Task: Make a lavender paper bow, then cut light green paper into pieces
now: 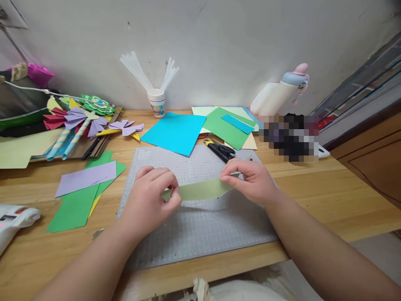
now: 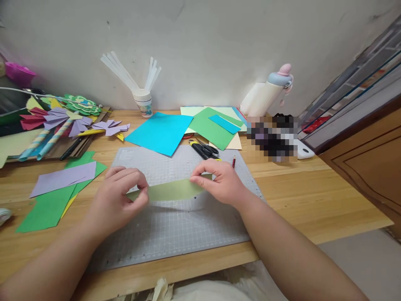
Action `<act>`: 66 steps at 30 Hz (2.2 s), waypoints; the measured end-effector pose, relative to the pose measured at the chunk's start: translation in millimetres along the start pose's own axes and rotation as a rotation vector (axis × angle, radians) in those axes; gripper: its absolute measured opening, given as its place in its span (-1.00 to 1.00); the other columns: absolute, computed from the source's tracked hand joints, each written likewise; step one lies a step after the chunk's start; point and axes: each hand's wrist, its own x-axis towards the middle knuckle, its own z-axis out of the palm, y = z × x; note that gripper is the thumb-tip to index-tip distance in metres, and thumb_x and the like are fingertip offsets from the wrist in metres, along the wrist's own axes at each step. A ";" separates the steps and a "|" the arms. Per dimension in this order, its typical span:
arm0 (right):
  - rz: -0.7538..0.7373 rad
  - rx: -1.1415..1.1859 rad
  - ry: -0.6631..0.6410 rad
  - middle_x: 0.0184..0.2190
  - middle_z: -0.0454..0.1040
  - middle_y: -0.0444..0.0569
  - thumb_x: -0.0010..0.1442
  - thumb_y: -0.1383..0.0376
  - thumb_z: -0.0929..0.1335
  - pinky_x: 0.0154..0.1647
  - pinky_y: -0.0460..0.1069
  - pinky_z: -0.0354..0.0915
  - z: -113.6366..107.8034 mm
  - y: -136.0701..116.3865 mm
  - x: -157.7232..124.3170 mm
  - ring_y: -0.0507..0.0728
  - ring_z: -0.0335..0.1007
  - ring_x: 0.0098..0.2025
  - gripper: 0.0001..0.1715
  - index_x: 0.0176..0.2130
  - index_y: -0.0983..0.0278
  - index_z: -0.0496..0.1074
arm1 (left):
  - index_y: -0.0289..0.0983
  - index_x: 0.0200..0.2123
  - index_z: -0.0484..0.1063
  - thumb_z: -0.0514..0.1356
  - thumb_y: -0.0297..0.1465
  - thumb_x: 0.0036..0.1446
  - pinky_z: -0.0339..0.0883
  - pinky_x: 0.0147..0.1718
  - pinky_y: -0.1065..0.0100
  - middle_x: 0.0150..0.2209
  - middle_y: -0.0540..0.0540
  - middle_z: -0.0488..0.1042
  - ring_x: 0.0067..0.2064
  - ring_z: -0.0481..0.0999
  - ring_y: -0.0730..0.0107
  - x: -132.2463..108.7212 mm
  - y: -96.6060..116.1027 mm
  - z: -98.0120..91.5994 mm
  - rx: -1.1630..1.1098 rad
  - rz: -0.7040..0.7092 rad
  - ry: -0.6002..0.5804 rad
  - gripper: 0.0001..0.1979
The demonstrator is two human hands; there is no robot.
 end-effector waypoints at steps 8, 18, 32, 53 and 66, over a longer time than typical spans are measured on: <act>0.142 -0.012 0.083 -0.47 0.50 -0.06 0.10 0.13 0.44 -0.36 0.00 0.27 -32.0 28.6 2.0 0.12 0.38 -0.39 -0.77 -0.46 0.22 0.48 | -0.19 -0.54 0.21 0.05 -0.46 0.00 0.14 -0.21 0.24 -0.53 0.08 0.41 -0.42 0.36 0.38 2.8 -5.8 -1.1 -0.038 -0.099 -0.005 -0.89; 0.283 0.406 0.341 -0.44 0.36 -0.11 -0.04 0.05 0.49 -0.37 0.01 0.23 -36.1 35.9 7.4 0.10 0.26 -0.40 -0.69 -0.44 0.15 0.38 | -0.18 -0.12 0.36 0.15 -0.20 0.13 0.34 -0.21 0.29 -0.14 -0.07 0.51 -0.13 0.47 0.27 3.2 -27.2 6.3 -0.407 -0.477 0.071 -0.73; 0.654 0.835 0.003 -0.53 0.38 -0.18 -0.05 0.11 0.50 -0.63 -0.11 0.23 14.8 14.3 7.1 0.00 0.30 -0.58 -0.64 -0.37 0.22 0.35 | 0.00 0.27 0.16 0.34 -0.21 -0.01 -0.07 0.24 -0.11 0.34 -0.15 0.12 0.32 0.09 -0.05 -1.6 -9.8 20.8 -0.210 -0.077 -0.126 -0.23; 0.574 0.698 0.062 -0.51 0.37 -0.19 -0.04 0.09 0.52 -0.70 -0.14 -0.08 22.8 25.7 5.2 -0.10 0.13 -0.63 -0.59 -0.33 0.28 0.39 | -0.28 -0.45 0.50 0.26 0.03 -0.04 0.01 -0.51 0.48 -0.51 0.05 0.37 -0.48 0.23 0.52 1.7 -8.7 11.9 -0.854 -0.742 -0.431 -0.56; 0.528 0.528 0.101 -0.59 0.43 -0.14 -0.02 0.06 0.49 -0.69 -0.13 0.08 18.6 30.0 6.2 -0.02 0.30 -0.61 -0.65 -0.38 0.27 0.48 | -0.26 -0.50 0.31 0.39 -0.04 -0.17 0.07 -0.61 0.51 -0.58 0.10 0.35 -0.57 0.27 0.57 0.2 -7.2 4.1 -1.114 -0.885 -0.517 -0.54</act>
